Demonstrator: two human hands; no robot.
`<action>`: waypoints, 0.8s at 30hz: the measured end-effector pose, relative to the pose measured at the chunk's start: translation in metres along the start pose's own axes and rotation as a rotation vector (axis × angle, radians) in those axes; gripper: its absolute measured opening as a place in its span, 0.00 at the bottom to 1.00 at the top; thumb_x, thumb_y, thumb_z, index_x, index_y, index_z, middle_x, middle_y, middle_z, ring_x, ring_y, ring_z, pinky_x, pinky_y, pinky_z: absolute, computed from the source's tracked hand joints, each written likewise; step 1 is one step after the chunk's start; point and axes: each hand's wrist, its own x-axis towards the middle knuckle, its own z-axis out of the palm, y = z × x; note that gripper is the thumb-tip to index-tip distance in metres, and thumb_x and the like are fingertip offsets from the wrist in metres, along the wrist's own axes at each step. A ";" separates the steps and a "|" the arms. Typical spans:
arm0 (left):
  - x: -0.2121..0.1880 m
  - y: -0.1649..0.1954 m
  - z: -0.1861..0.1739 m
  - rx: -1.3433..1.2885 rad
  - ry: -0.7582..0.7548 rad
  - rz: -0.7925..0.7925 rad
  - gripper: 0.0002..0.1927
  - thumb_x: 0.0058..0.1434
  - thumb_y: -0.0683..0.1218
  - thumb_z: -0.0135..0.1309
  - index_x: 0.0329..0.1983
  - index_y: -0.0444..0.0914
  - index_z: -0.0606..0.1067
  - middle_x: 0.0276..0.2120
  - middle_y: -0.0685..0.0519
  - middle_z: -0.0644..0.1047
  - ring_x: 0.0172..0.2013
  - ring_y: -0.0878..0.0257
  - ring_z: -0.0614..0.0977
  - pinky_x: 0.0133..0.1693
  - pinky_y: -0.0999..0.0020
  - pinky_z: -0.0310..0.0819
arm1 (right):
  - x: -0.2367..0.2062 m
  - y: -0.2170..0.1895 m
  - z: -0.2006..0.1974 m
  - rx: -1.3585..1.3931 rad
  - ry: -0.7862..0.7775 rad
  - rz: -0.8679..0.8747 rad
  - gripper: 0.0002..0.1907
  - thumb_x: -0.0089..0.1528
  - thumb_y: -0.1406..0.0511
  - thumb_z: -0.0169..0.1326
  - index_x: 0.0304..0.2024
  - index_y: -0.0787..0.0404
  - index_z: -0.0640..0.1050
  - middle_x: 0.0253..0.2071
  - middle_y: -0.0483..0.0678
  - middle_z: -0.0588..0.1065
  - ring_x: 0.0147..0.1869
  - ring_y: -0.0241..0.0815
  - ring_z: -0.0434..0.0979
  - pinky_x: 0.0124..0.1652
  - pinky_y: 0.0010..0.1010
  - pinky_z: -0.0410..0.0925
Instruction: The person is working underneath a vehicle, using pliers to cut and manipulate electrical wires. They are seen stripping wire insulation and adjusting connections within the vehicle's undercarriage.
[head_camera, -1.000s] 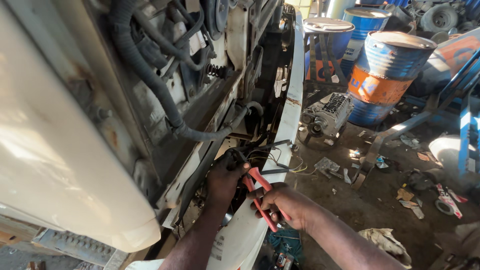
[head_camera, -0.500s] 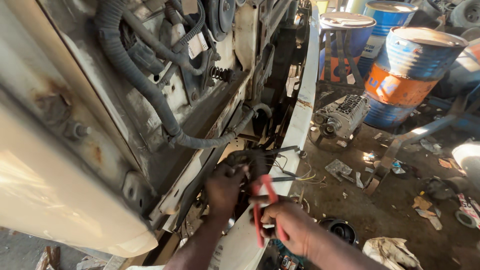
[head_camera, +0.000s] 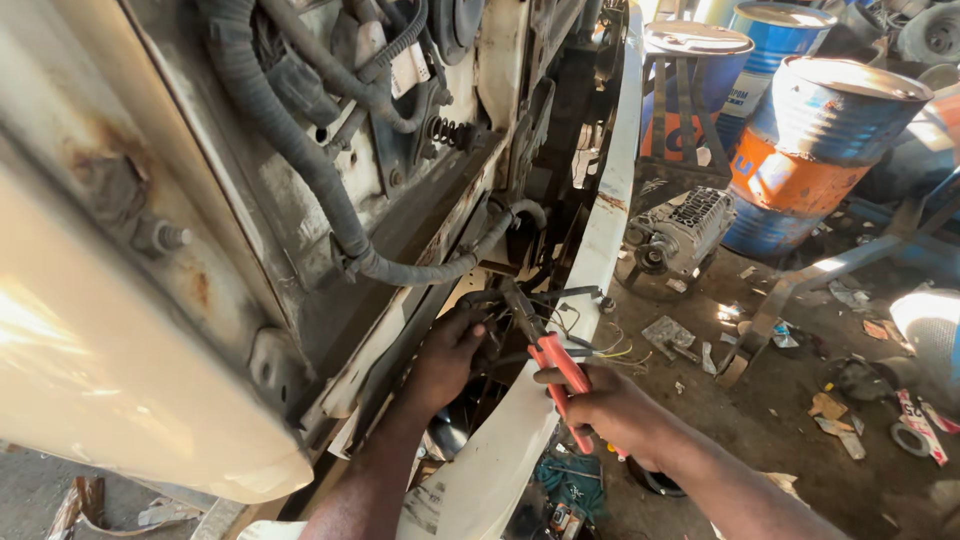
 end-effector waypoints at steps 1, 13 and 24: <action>0.000 0.001 0.000 -0.106 -0.040 -0.064 0.11 0.72 0.46 0.48 0.49 0.35 0.75 0.31 0.51 0.79 0.29 0.64 0.78 0.34 0.66 0.74 | -0.001 -0.002 0.001 0.010 -0.001 0.001 0.34 0.46 0.73 0.49 0.58 0.69 0.74 0.33 0.49 0.70 0.32 0.42 0.71 0.32 0.31 0.67; -0.003 -0.001 -0.006 0.197 0.017 0.028 0.10 0.66 0.46 0.54 0.47 0.37 0.79 0.34 0.48 0.82 0.35 0.60 0.81 0.41 0.63 0.77 | -0.035 0.024 -0.030 -0.031 0.052 0.009 0.34 0.45 0.72 0.51 0.57 0.60 0.77 0.38 0.39 0.77 0.37 0.31 0.74 0.34 0.27 0.68; -0.025 0.015 0.006 0.738 0.277 0.025 0.10 0.62 0.50 0.59 0.45 0.46 0.82 0.33 0.44 0.82 0.33 0.47 0.81 0.38 0.58 0.75 | 0.027 0.051 -0.217 -0.700 0.428 -0.231 0.20 0.54 0.55 0.60 0.47 0.53 0.81 0.31 0.47 0.82 0.35 0.41 0.83 0.38 0.37 0.72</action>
